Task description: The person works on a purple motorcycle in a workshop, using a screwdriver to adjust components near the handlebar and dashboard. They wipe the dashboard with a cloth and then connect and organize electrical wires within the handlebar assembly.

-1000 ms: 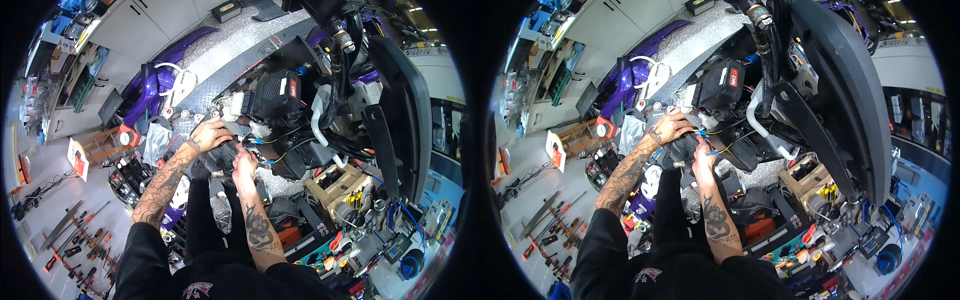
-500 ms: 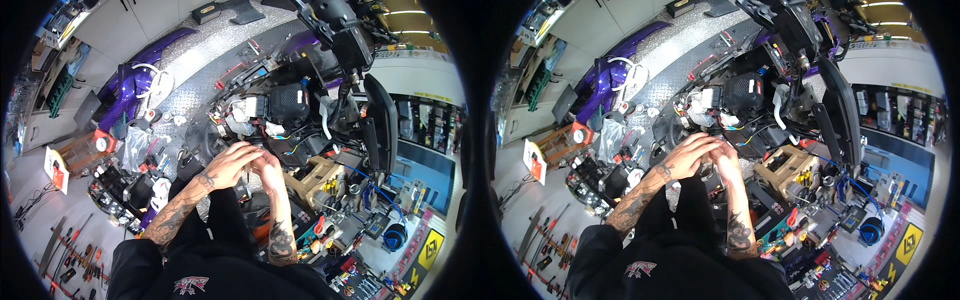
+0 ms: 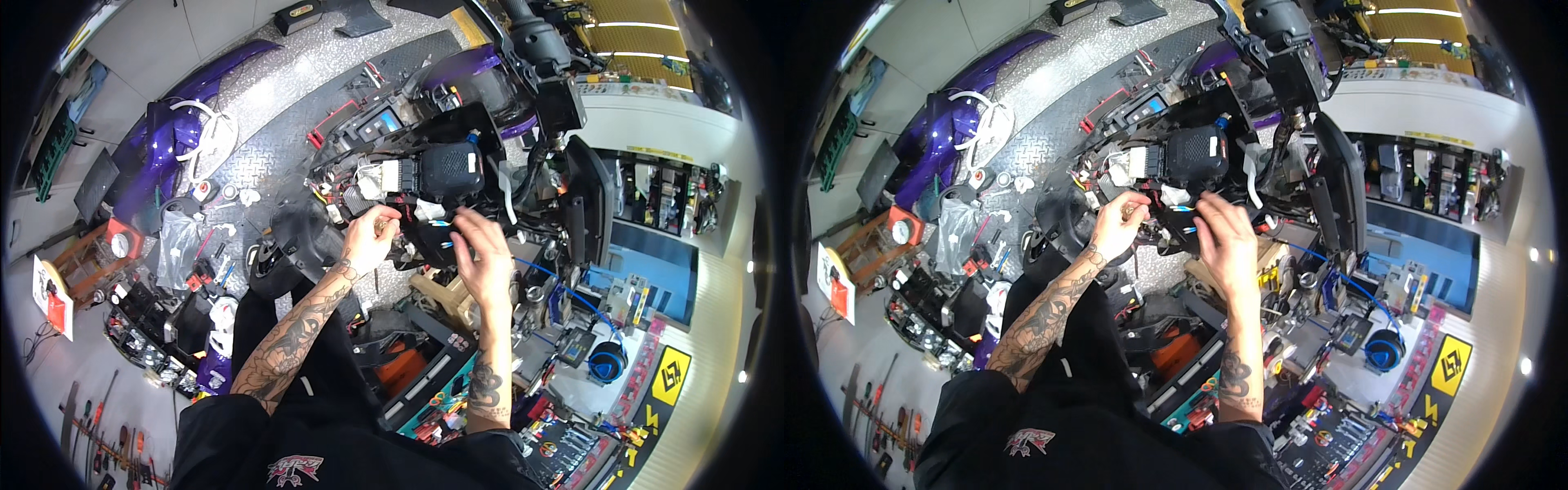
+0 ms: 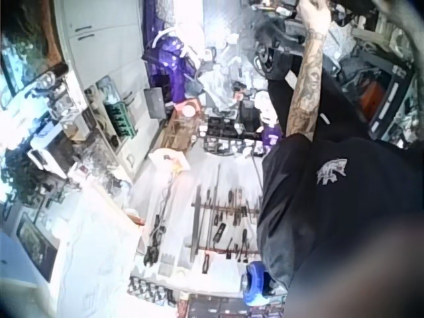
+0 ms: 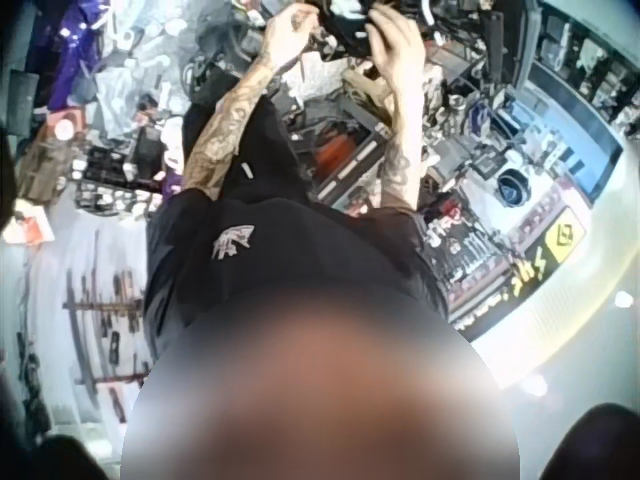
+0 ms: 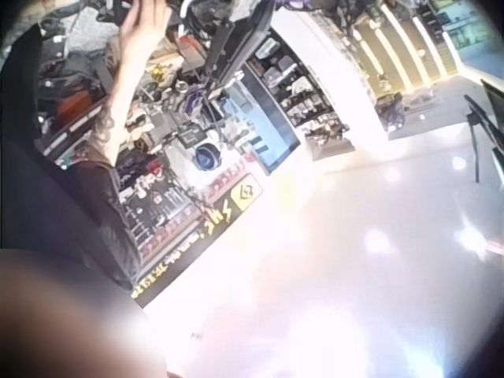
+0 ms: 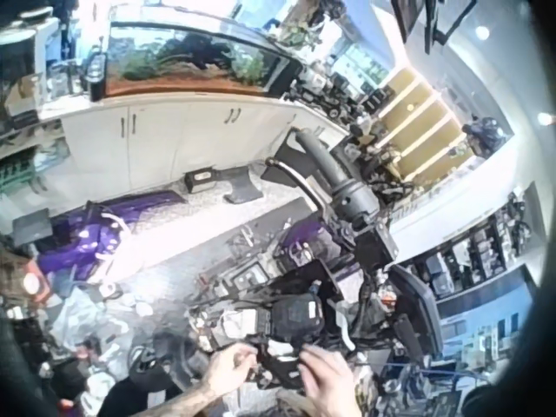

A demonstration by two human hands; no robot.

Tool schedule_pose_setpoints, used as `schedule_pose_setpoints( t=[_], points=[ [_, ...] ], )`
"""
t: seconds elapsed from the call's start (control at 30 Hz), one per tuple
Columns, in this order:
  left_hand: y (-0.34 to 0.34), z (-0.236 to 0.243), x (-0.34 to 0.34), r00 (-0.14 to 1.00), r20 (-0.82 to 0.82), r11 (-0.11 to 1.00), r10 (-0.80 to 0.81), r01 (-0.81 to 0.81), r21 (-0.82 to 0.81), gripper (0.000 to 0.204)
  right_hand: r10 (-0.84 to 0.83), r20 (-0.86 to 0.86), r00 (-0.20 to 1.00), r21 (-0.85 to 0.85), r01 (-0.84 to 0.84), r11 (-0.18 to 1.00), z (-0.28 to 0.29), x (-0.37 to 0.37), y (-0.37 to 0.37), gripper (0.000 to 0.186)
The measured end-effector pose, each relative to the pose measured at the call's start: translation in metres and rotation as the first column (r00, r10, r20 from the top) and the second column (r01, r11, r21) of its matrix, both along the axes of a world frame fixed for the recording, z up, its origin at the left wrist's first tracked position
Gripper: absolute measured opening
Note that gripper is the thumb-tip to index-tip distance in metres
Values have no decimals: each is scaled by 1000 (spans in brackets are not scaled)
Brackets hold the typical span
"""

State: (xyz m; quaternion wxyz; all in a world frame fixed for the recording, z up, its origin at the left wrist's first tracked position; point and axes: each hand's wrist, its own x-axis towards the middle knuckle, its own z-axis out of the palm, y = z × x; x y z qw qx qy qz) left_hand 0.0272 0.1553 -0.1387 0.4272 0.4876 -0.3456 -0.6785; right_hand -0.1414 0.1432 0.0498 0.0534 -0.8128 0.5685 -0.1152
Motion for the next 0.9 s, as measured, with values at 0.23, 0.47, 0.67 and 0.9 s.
schedule_pose_setpoints(
  t=[0.23,0.47,0.67,0.9],
  points=[
    [0,1,-21,987,-28,986,159,-160,-44,25,-93,-87,992,-117,83,990,-17,11,-10,21],
    [9,-4,-39,981,-140,990,135,-138,-13,37,-218,-312,924,-193,163,967,-14,16,-17,18],
    [-2,-5,-43,892,-418,985,174,-153,82,39,-142,-404,904,-10,151,988,-9,31,-31,14],
    [-27,13,-16,832,-555,963,-18,164,214,38,-179,-323,929,46,205,978,-8,49,-18,27]
  ],
)
